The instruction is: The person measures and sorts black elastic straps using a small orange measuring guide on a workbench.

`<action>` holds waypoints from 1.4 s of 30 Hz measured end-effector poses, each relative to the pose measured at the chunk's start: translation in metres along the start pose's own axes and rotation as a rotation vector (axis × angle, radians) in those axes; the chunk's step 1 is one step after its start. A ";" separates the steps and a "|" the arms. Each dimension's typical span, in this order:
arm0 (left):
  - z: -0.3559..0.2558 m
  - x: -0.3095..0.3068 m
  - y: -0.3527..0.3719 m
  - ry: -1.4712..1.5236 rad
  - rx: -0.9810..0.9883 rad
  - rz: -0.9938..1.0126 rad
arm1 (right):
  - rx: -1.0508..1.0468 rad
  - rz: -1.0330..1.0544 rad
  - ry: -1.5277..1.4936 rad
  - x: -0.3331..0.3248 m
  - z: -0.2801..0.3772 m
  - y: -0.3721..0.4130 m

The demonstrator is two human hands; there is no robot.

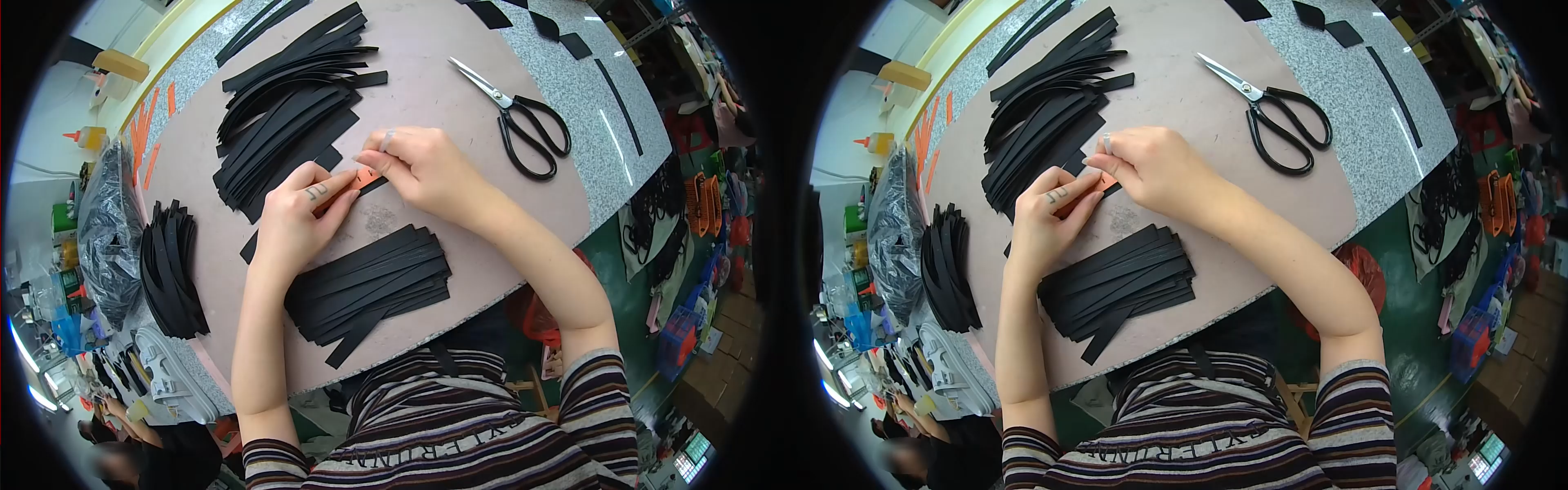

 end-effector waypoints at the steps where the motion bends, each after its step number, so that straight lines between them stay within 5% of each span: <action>1: 0.000 0.000 0.000 0.007 0.001 -0.006 | -0.016 0.009 0.017 0.001 0.000 -0.001; 14: 0.003 -0.001 0.002 0.078 -0.026 0.021 | 0.035 0.169 0.002 0.001 0.009 -0.008; 17: 0.018 -0.020 0.005 0.060 0.000 -0.377 | 0.020 0.088 0.026 0.000 0.009 -0.006; 20: 0.021 -0.042 0.008 0.004 -0.023 -0.457 | -0.293 0.195 0.285 0.016 0.009 -0.001; 29: 0.021 -0.043 0.023 -0.028 -0.054 -0.413 | -0.246 0.260 0.174 0.019 0.000 -0.006; 38: 0.019 -0.041 0.025 -0.007 -0.049 -0.409 | -0.455 0.358 0.460 0.024 0.009 -0.008; 41: 0.018 -0.044 0.026 0.022 -0.109 -0.396 | -0.165 0.243 0.199 0.022 0.000 -0.014; 42: 0.018 -0.047 0.026 -0.002 -0.078 -0.428 | -0.306 0.244 0.272 0.019 0.007 -0.011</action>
Point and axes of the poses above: each hand's wrist, its own y-axis away from the middle knuckle, its own x-axis out of the palm, z = x × y, the point moved 3 cm from there along -y, towards the middle knuckle, and after that the axes turned 2 degrees about z, right-handed, at the moved point
